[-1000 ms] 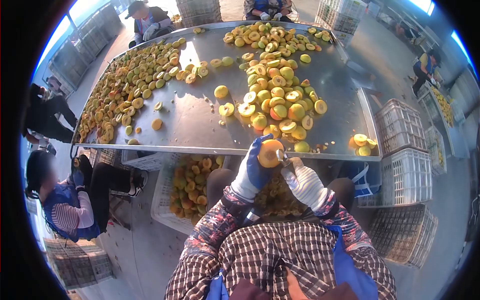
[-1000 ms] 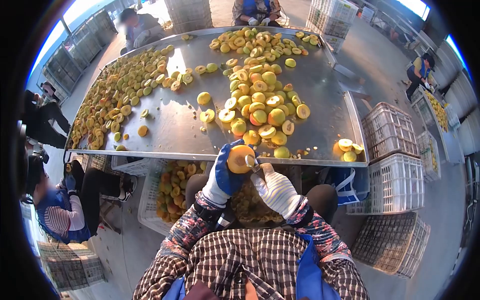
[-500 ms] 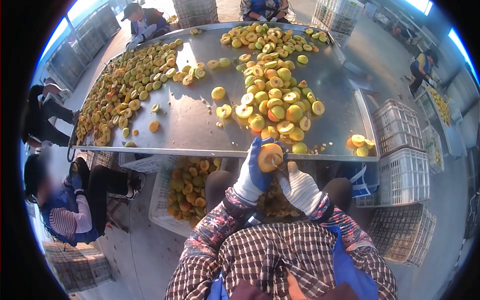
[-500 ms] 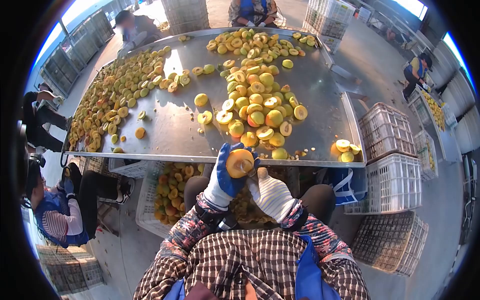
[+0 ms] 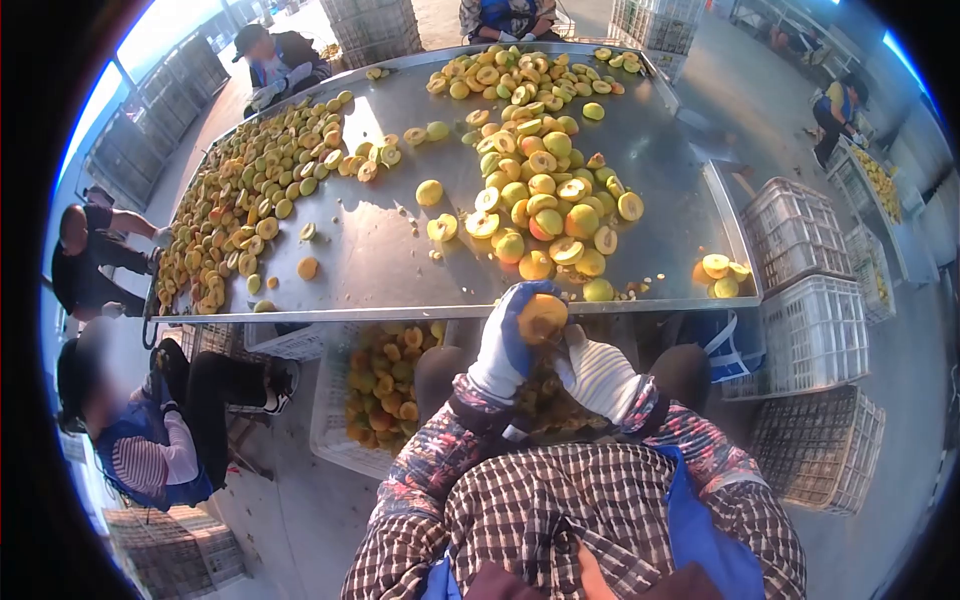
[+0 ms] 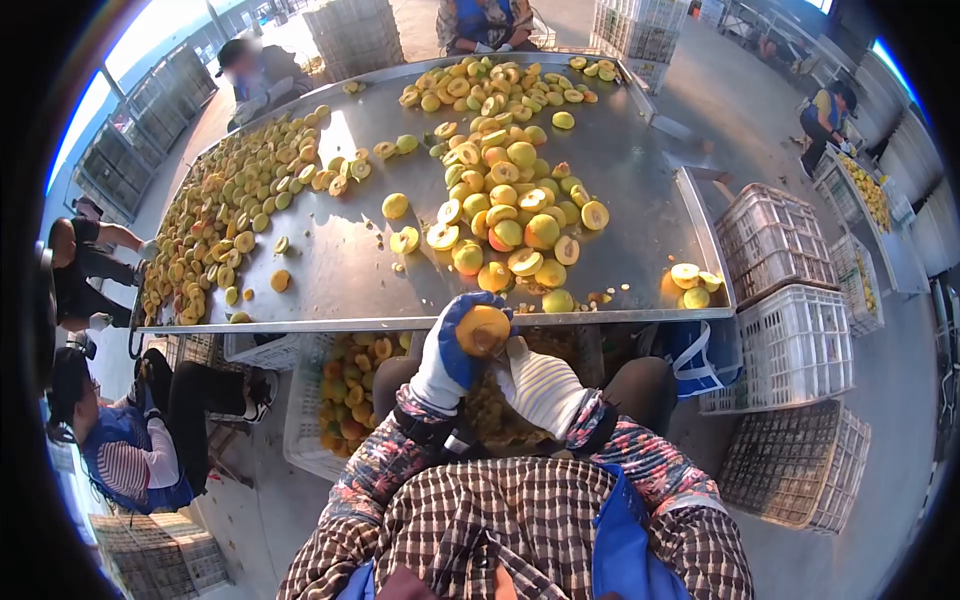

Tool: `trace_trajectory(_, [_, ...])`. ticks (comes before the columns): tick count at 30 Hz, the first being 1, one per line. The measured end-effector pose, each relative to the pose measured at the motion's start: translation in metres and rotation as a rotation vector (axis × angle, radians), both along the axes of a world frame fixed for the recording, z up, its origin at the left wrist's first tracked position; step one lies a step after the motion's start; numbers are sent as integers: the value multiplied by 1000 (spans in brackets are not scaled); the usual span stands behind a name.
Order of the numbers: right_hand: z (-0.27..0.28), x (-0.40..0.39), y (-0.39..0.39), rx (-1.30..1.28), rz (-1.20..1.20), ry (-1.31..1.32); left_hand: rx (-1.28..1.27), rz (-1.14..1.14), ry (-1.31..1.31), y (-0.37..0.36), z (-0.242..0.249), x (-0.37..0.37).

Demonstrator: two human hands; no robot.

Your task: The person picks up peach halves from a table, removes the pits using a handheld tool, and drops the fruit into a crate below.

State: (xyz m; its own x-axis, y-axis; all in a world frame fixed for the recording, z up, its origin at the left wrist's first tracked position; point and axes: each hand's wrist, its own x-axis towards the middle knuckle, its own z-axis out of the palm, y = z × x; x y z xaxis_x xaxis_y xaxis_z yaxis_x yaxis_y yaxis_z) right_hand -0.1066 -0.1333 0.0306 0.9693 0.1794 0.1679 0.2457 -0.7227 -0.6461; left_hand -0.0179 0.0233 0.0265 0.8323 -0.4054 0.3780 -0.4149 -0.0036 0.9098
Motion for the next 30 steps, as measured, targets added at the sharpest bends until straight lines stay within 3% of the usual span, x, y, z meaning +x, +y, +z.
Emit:
trace_trajectory(2, [1,3,10,59,-17,-11,-158,-24,210,-6,0,-2])
trace_trajectory(3, [-7,2,15,240,47,-188,-237,29,289,-7,5,-5])
trace_trajectory(4, [-16,4,20,243,40,-184,-317,82,370,-8,10,-10])
trace_trajectory(5, [-23,9,24,283,85,-342,140,251,-210,-8,16,-10])
trace_trajectory(7, [-5,14,19,323,128,-505,144,212,-291,-5,12,-5])
trace_trajectory(8, [13,8,6,716,89,188,149,182,-367,-3,9,-2])
trace_trajectory(9, [30,3,1,1056,39,912,126,58,-257,0,5,4])
trace_trajectory(10, [37,2,0,1053,42,915,126,62,-255,-2,0,5])
trace_trajectory(11, [43,2,0,1143,41,1009,-128,-61,99,-4,-4,6])
trace_trajectory(14, [42,-2,1,1294,33,1118,-186,-116,263,-8,2,3])
trace_trajectory(16, [36,-2,-3,1525,141,1223,-187,-104,224,-10,0,2])
trace_trajectory(24, [15,-10,-13,1583,145,1216,-218,-216,498,-19,-11,2])
trace_trajectory(27, [15,-16,-18,1593,224,1195,-525,-112,872,-19,-20,-1])
trace_trajectory(29, [23,-19,-28,1640,346,1135,-583,1,958,-10,-35,10])
trace_trajectory(30, [19,-15,-35,1674,277,1136,-586,40,940,0,-42,14])
